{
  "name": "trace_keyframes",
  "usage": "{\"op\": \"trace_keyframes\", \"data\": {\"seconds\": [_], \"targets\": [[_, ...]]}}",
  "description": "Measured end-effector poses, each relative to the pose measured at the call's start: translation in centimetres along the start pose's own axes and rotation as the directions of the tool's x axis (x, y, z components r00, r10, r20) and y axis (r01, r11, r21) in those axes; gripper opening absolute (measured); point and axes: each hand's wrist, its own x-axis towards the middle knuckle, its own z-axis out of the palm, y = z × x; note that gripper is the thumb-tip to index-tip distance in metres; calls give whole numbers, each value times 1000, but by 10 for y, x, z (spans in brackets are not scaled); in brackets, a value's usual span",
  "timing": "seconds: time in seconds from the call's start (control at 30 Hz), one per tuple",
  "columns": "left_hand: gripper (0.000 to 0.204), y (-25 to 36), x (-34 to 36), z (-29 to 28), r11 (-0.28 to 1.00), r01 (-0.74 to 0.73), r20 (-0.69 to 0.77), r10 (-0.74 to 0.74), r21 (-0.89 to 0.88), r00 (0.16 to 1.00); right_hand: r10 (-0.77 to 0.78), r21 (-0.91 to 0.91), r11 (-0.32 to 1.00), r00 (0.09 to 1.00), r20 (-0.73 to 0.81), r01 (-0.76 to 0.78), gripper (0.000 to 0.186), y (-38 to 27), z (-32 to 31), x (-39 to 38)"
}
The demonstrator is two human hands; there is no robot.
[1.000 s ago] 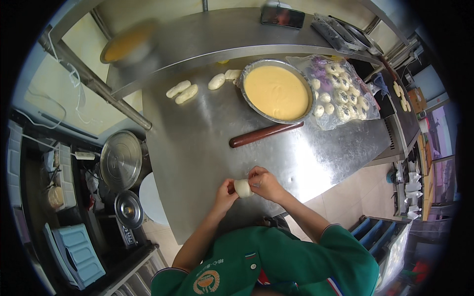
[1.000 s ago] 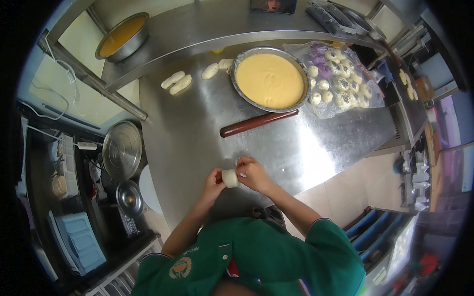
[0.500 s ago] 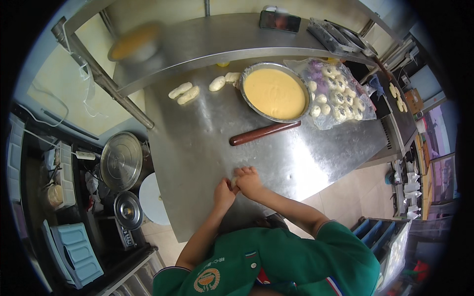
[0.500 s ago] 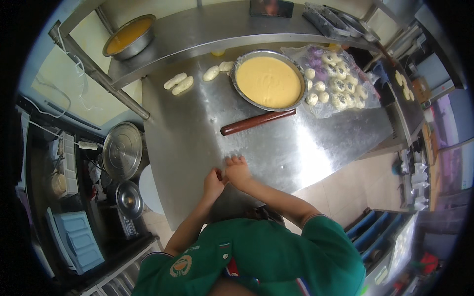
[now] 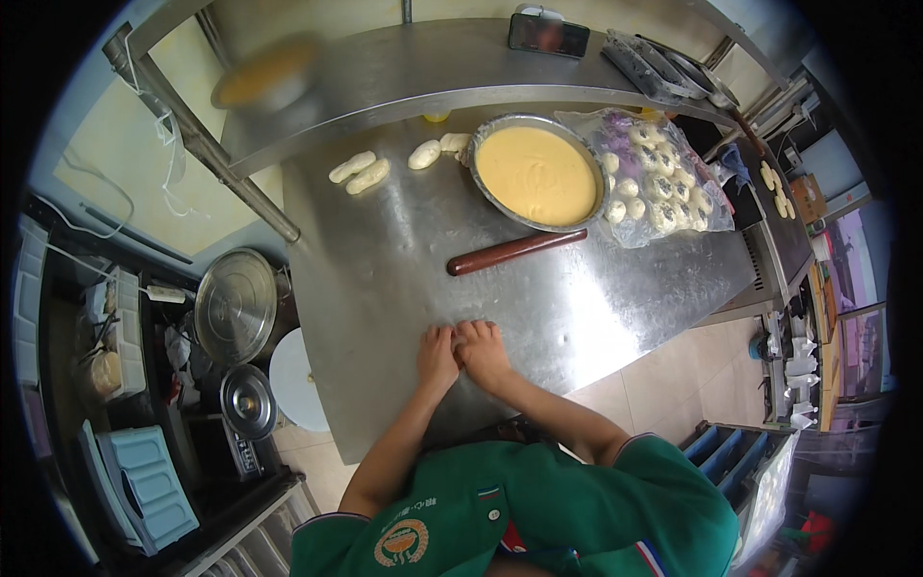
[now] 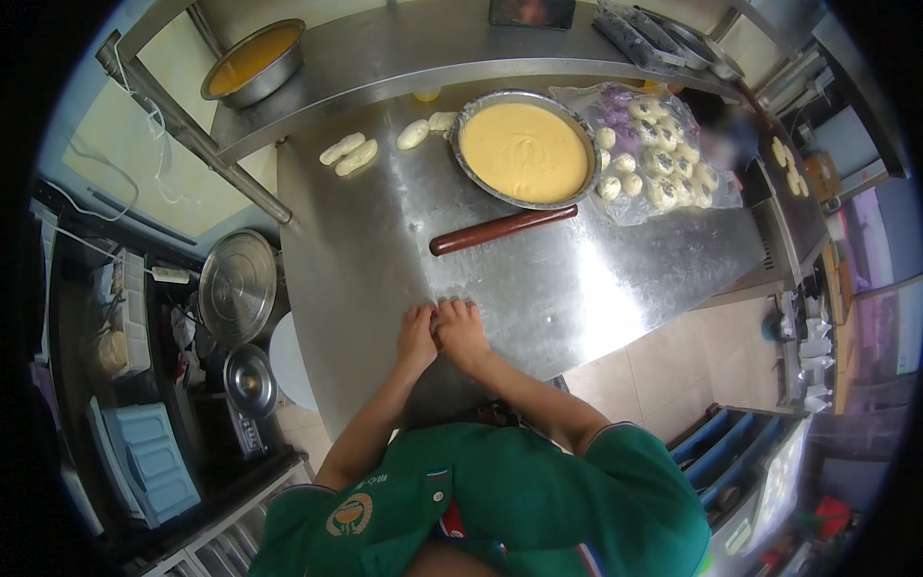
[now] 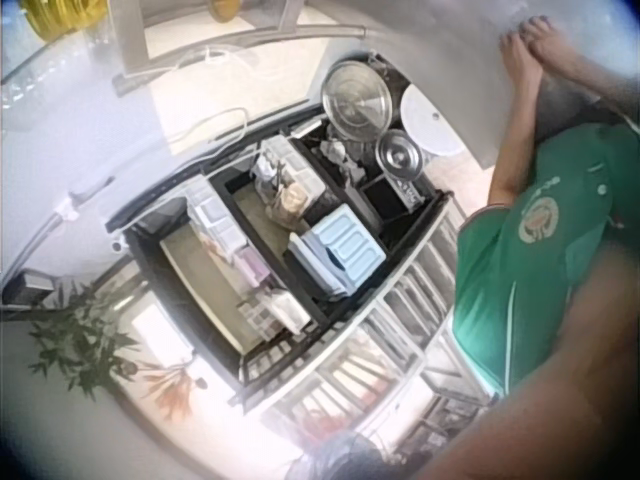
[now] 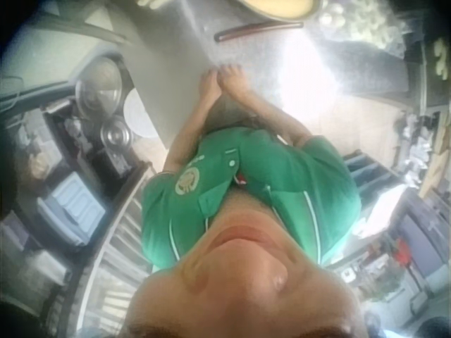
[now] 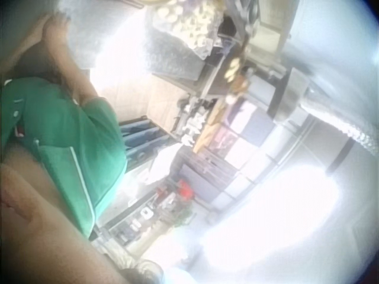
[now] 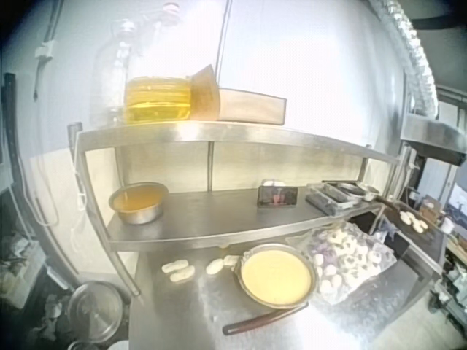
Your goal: The person rolls dough into thin strips using a rolling pin, folds them, and places them on a griddle. The person also flips the dough on the griddle using tongs.
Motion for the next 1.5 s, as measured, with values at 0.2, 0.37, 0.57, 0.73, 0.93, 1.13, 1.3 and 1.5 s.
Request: {"op": "trace_keyframes", "data": {"seconds": [0.2,0.37,0.57,0.73,0.93,1.13,1.3,1.5], "targets": [[25,-23,25,5,982,46,168,-15,-181,986,245,564,825,914,-323,-22,19,33,-33,-22],[20,-9,21,16,994,-105,64,103,38,993,414,827,451,899,140,-336,23,48,26,-34],[20,-16,36,-8,996,-76,353,86,-43,932,368,939,66,883,291,-336,24,44,41,-37],[25,8,21,-6,930,-256,228,197,264,953,371,939,-28,869,328,-342,22,43,40,-36],[36,52,-5,-33,904,-422,101,414,73,905,432,870,-469,820,376,-152,38,30,1,-29],[69,93,7,-61,835,-307,-17,337,-456,941,-14,479,-852,924,382,-211,47,20,-27,-25],[69,104,-10,-91,611,-196,-125,158,-767,979,247,531,-847,897,367,16,42,4,-73,0],[60,97,-3,-62,284,-49,-51,1,-958,999,495,989,-28,862,-111,144,28,-19,-89,8]]}}
